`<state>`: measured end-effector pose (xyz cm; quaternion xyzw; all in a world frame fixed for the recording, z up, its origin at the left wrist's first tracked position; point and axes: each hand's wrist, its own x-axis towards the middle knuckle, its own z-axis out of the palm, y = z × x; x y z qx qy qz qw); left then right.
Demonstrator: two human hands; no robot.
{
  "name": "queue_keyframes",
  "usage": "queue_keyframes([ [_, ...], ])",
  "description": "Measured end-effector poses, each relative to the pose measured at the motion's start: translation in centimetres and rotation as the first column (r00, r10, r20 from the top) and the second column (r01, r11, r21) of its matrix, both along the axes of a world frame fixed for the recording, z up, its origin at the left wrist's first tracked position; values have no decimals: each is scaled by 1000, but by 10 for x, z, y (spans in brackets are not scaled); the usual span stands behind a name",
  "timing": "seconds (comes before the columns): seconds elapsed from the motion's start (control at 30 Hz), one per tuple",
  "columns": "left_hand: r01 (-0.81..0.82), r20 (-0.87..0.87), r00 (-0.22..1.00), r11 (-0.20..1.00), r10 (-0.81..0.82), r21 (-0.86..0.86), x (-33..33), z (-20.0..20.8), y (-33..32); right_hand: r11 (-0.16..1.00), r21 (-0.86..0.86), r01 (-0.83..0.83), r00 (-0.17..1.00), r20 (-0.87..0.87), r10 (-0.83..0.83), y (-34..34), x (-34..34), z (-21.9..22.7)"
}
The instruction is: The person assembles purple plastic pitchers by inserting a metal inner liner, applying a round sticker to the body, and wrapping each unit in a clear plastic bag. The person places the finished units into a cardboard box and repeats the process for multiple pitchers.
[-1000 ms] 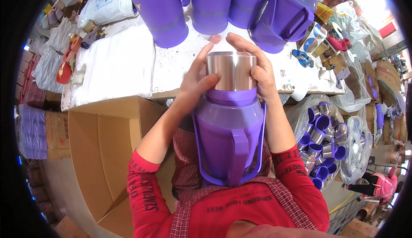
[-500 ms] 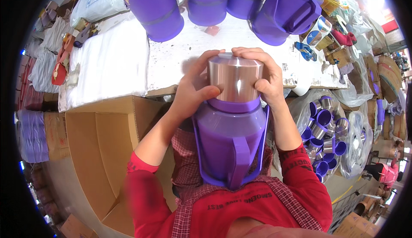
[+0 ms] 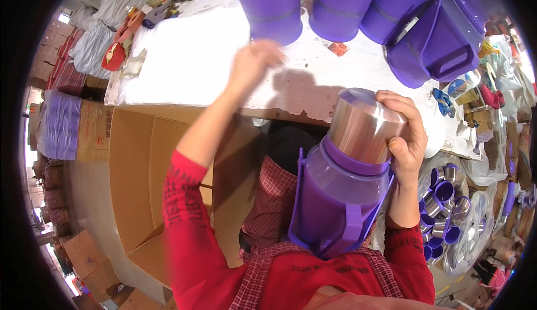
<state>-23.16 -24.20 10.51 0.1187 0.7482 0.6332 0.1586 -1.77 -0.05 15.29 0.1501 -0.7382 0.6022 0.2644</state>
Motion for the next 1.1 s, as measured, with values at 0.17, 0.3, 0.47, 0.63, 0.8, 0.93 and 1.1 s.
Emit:
queue_keyframes([
  [0.17, -521, -577, 808, 603, 119, -605, -123, -87, -85, 999, -27, -16, 993, 119, 19, -3, -8, -10],
  [0.3, -463, -222, 886, 749, 407, -475, -165, -117, -125, 998, -58, -24, 988, 151, 32, 0, -17, -14],
  [0.47, -323, 241, 936, 897, 256, 303, -96, -67, -50, 945, -328, 14, 955, 285, 85, 10, -35, -23],
  [0.63, 190, -148, 975, 970, -168, 152, 53, -76, 65, 953, -184, 240, 733, 678, -54, 1, -58, -75],
  [0.8, 282, 87, 880, 662, -466, 695, 49, -67, 25, -17, -892, 452, 870, 437, 228, 30, -49, -98],
  [0.93, -16, 319, 907, 735, -274, 678, 71, -55, -27, 286, -942, 174, 979, 198, 57, 48, 35, -85],
  [1.1, 96, 152, 968, 851, -200, 516, 110, -33, -15, 844, -459, 277, 899, 434, -59, 28, 70, -67],
])
